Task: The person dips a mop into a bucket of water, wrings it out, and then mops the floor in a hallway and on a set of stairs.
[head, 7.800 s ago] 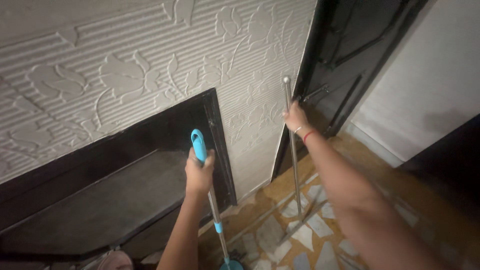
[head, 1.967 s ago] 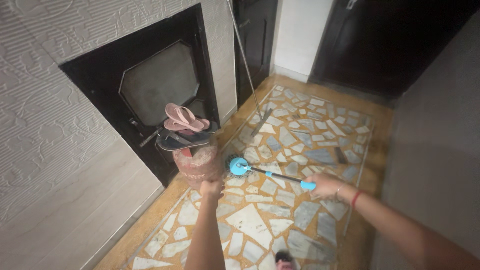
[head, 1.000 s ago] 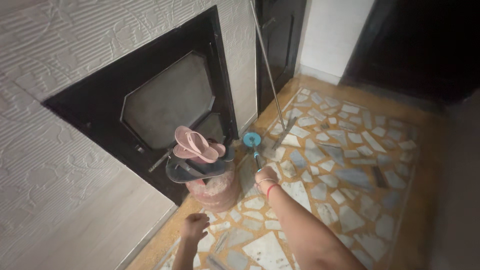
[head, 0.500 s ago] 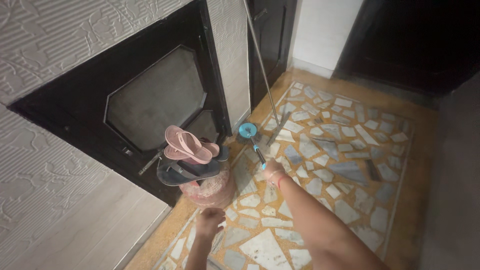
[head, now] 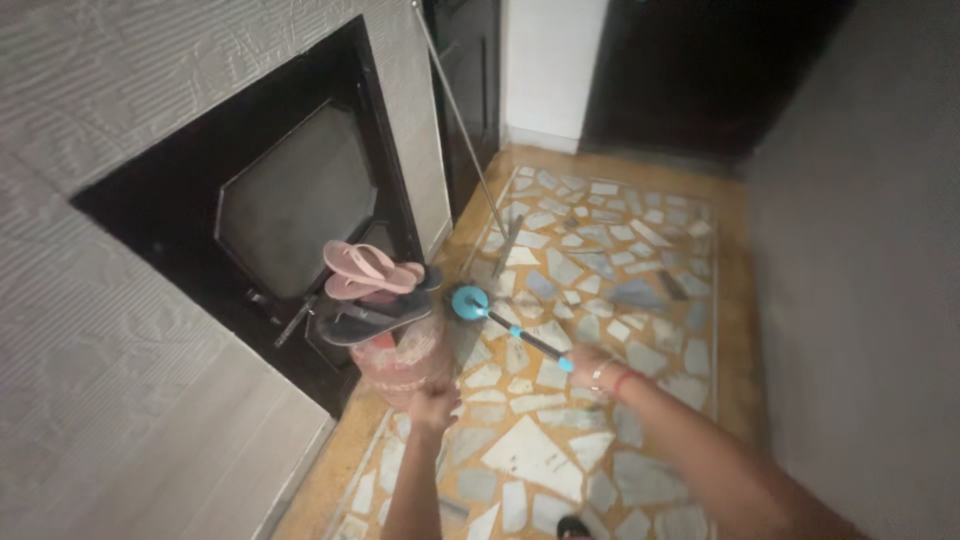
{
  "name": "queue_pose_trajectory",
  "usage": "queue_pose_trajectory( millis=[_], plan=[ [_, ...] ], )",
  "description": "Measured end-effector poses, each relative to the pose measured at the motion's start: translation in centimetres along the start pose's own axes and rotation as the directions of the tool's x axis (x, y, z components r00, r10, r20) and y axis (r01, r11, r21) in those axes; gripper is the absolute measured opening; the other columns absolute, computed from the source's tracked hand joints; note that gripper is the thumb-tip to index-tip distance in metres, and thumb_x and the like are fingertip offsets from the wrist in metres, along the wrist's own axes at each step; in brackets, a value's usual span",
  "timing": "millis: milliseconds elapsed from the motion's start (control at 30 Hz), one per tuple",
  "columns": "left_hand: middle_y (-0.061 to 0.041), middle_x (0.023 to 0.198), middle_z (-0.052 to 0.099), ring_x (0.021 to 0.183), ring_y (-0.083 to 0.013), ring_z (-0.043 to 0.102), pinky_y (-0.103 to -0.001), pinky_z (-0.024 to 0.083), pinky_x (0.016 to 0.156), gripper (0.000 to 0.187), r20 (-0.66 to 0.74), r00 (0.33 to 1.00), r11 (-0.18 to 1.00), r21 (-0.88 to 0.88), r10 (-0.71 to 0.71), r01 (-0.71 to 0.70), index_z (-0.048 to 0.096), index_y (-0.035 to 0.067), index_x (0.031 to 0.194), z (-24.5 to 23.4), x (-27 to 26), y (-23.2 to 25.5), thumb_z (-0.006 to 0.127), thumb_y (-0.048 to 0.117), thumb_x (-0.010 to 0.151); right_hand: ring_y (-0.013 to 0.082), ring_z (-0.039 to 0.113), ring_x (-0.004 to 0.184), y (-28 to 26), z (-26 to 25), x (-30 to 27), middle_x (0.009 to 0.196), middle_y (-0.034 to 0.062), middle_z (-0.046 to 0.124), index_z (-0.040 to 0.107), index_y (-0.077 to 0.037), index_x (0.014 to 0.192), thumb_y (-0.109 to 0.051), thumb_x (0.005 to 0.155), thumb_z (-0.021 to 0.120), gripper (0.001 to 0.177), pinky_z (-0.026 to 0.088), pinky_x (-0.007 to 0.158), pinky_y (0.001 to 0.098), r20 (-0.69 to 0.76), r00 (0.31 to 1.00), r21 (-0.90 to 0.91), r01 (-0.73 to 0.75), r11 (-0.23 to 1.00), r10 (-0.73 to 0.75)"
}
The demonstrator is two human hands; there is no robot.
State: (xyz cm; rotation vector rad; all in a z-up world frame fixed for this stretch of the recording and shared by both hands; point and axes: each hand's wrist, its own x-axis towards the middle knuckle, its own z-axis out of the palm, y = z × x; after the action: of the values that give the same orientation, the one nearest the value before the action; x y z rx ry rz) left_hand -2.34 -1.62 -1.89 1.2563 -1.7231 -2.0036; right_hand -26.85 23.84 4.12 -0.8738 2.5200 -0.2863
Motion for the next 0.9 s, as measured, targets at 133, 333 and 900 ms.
queue_pose_trajectory(
  millis=[133, 333, 900],
  plan=[
    [-0.008, 0.095, 0.076, 0.085, -0.0211, 0.076, -0.039, 0.061, 0.067, 0.017, 0.041, 0.999, 0.998, 0.061, -0.011, 0.009, 0.074, 0.004, 0.102, -0.6, -1.8, 0.2, 0.068, 0.01, 0.087, 0.0313, 0.072, 0.077, 3.0, -0.2, -10.0, 0.084, 0.0149, 0.074, 0.074, -0.011, 0.091, -0.02, 0.083, 0.067, 0.014, 0.055, 0.069, 0.0436, -0.058, 0.998, -0.005, 0.001, 1.0, -0.002],
    [-0.008, 0.098, 0.075, 0.087, -0.0212, 0.071, -0.041, 0.056, 0.07, 0.019, 0.077, 0.992, 0.992, 0.088, -0.097, 0.09, 0.071, 0.003, 0.106, -0.5, -5.7, 0.1, 0.064, 0.01, 0.09, 0.0225, 0.068, 0.051, 0.7, -2.4, -23.4, 0.063, 0.0098, 0.069, 0.071, -0.013, 0.094, -0.019, 0.089, 0.06, 0.014, 0.054, 0.048, 0.0377, 0.184, 0.964, 0.025, -0.201, 0.979, 0.193],
    [-0.01, 0.088, 0.073, 0.077, -0.0214, 0.069, -0.039, 0.055, 0.061, 0.017, 0.167, 0.982, 0.972, 0.23, -0.087, 0.048, 0.075, 0.002, 0.098, 5.9, -2.1, -3.2, 0.066, 0.011, 0.087, 0.0352, 0.075, 0.095, -5.4, 5.9, -17.8, 0.097, 0.0199, 0.077, 0.076, -0.007, 0.097, -0.018, 0.087, 0.057, 0.024, 0.059, 0.084, 0.0452, 0.012, 0.973, -0.095, -0.228, 0.969, 0.23]
  ],
)
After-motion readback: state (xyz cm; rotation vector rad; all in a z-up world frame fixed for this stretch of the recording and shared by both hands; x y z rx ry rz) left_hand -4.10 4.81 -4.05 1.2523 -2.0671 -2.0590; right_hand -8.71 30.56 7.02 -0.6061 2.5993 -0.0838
